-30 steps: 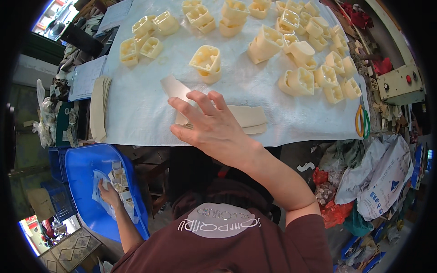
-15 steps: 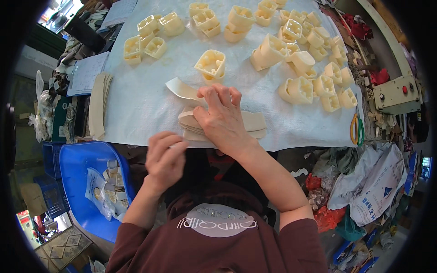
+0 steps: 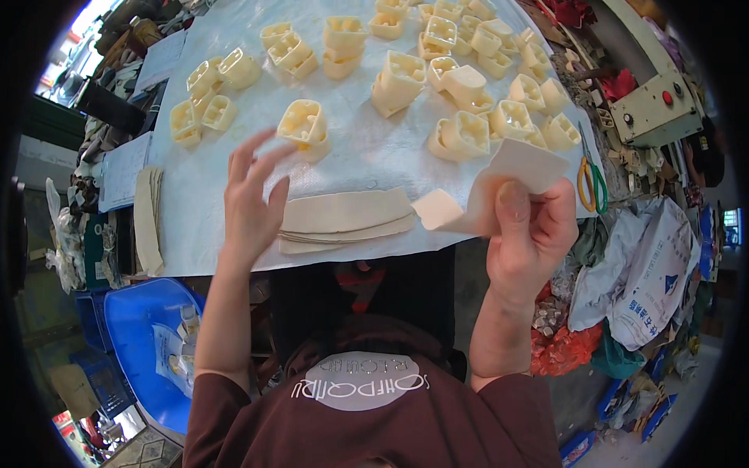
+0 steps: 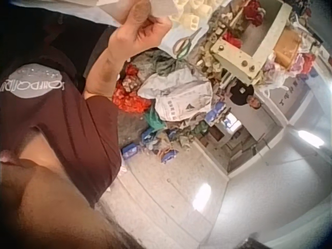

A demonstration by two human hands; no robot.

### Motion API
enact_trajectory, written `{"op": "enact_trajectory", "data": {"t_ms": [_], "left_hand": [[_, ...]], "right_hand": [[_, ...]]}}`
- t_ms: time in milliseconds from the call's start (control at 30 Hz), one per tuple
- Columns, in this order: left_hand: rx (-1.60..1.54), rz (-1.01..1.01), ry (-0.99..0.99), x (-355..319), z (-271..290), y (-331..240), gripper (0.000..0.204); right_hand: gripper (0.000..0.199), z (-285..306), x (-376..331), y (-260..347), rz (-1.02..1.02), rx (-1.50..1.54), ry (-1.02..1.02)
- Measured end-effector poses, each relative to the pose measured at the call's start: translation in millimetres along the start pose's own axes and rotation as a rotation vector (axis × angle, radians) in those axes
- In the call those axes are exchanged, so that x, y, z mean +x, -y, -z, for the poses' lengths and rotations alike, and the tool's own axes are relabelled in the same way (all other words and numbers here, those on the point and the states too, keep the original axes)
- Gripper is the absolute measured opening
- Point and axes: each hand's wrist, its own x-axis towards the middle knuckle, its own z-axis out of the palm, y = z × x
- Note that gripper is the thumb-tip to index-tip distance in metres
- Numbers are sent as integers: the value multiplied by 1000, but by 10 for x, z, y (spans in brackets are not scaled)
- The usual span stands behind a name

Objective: The person assembles small beige plastic components by hand. They pick up a plastic mold and a flat plastic sheet, insert the sheet into the mold, and use scissors to trim the excess material. The person repeats this process for multiple units, placing the finished parts on a white cloth-covered table.

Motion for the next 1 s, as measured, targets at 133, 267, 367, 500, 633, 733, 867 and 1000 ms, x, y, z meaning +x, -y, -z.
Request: {"op": "enact_trajectory", "data": {"t_ms": [133, 267, 367, 500, 633, 733, 867, 1000], "left_hand": [[-110, 60, 73, 370, -176, 165, 46], [-229, 118, 278, 503, -135, 295, 47], [-100, 139, 204, 446, -181, 265, 49], [-74, 108, 32, 355, -209, 391, 45], [-815, 414, -102, 394, -70, 253, 41], [-836, 440, 77, 314, 117, -122, 48], [-564, 314, 181, -29, 128, -568, 62], [-621, 348, 247, -357, 101, -676, 70]], "right_hand": [[16, -74, -5, 200, -211, 338, 186], [18, -67, -31, 156, -273, 532, 240], [18, -130, -95, 124, -318, 502, 188], [20, -146, -162, 145, -439, 620, 186], [15, -90, -219, 145, -365, 484, 266], [15, -102, -196, 195, -282, 274, 420], [17, -182, -154, 259, -229, -51, 591], [15, -289, -151, 366, -380, -67, 737]]}}
